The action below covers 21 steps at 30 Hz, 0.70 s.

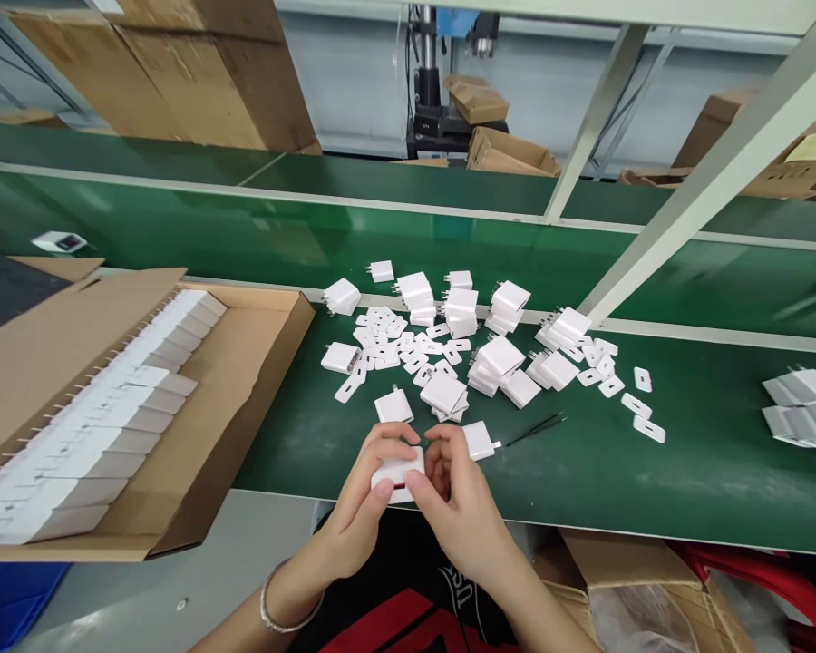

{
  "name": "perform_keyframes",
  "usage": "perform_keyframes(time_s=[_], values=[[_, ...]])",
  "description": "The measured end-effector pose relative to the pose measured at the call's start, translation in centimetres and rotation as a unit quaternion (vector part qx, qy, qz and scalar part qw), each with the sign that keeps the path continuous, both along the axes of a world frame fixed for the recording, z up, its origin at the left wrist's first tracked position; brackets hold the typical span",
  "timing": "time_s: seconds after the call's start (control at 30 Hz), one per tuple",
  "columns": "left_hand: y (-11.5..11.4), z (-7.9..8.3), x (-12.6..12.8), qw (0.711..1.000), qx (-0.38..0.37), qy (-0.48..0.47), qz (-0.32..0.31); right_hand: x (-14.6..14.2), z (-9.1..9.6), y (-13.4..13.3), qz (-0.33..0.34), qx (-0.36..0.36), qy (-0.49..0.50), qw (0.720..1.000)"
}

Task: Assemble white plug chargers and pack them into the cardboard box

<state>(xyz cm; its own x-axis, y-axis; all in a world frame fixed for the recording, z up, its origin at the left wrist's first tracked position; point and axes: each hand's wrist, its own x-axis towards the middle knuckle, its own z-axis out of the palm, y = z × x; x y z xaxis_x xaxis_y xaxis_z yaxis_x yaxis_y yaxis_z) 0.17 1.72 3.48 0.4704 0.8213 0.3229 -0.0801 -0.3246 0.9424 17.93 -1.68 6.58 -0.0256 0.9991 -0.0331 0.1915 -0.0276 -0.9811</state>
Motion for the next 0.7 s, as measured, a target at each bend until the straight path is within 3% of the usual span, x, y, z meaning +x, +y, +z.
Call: perform_keyframes(time_s=[0.1,0.2,0.43,0.57,0.63,0.7], values=[[0.1,-0.3,0.0,0.999,0.049,-0.021,0.007,-0.4,0.1,-0.3,0.047,-0.012,0.034,0.998],[0.4,-0.3,0.1,0.997,0.075,-0.034,0.013,-0.7,-0.2,-0.5,0.040,-0.006,0.055,0.998],[0.8,0.2,0.1,0.998,0.066,-0.023,-0.005,-0.6,-0.3,-0.4,0.042,0.019,-0.014,0.999],[1.0,-0.4,-0.6,0.998,0.048,-0.018,0.022,1.5,2.9,0.1,0.087,0.037,-0.166,0.982],[1.2,-1.3,-1.8,0.996,0.027,-0.018,0.083,4.1,5.2,1.5,0.027,0.108,-0.205,0.973],[1.5,-2.6,-3.4,0.987,-0.006,0.007,0.161,7.9,7.4,4.7,-0.094,0.186,-0.214,0.954]])
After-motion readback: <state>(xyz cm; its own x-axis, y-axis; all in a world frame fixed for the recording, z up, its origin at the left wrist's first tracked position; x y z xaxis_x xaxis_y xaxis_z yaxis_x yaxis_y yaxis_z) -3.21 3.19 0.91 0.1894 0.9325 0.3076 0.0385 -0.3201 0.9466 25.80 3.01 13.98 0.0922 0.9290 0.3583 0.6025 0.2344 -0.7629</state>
